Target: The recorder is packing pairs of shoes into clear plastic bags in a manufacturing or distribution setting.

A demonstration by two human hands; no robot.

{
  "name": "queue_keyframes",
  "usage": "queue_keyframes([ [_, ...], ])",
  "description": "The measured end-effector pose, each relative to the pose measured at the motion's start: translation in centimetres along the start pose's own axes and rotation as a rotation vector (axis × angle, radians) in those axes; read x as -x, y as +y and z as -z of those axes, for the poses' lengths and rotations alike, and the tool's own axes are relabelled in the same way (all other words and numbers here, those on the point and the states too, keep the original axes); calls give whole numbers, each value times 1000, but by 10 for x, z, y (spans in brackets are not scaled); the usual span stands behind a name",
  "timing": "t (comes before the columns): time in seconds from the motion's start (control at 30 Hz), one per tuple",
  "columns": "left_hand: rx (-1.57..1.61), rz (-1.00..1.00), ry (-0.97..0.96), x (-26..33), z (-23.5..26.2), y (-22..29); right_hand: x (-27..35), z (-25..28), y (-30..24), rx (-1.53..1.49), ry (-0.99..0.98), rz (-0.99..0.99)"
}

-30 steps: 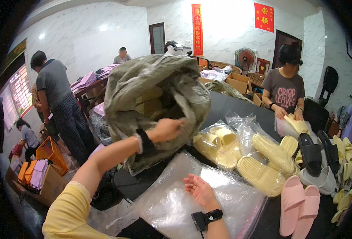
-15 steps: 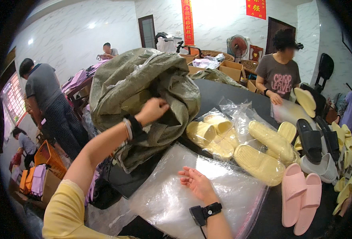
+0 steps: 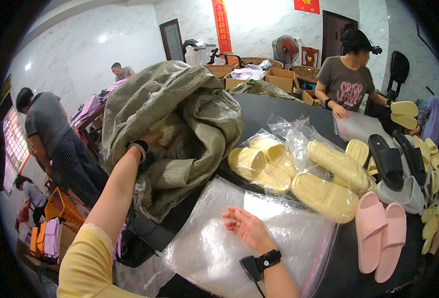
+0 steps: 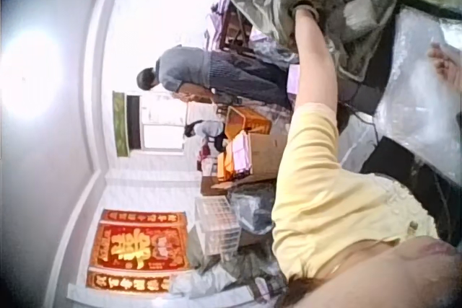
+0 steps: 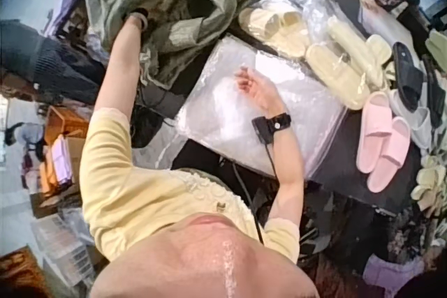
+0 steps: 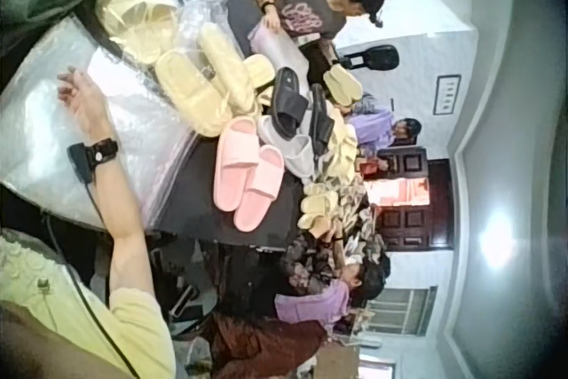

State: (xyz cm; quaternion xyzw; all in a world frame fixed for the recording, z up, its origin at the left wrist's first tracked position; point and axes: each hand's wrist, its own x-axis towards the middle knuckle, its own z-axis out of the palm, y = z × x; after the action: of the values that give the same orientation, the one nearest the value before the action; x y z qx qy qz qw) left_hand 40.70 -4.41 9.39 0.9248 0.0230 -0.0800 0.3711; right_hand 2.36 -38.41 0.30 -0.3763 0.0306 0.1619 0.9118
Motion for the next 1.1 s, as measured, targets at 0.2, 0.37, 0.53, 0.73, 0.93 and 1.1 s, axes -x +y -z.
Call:
queue_keyframes([
  [0.2,-449,-264,231,27,-29,10,2,2,-3,5,19,15],
  [0.37,-382,-158,209,6,-41,-6,-1,2,0,-4,-2,18],
  [0.53,-265,-425,430,-8,-67,-13,-1,4,1,14,-20,21],
  [0.73,-237,-324,354,21,-80,17,0,9,2,30,11,10],
  [0.93,-316,-434,540,51,-76,43,5,10,-1,-10,23,6],
  [1.1,-113,-662,445,63,-8,62,-4,-2,1,3,-16,-13],
])
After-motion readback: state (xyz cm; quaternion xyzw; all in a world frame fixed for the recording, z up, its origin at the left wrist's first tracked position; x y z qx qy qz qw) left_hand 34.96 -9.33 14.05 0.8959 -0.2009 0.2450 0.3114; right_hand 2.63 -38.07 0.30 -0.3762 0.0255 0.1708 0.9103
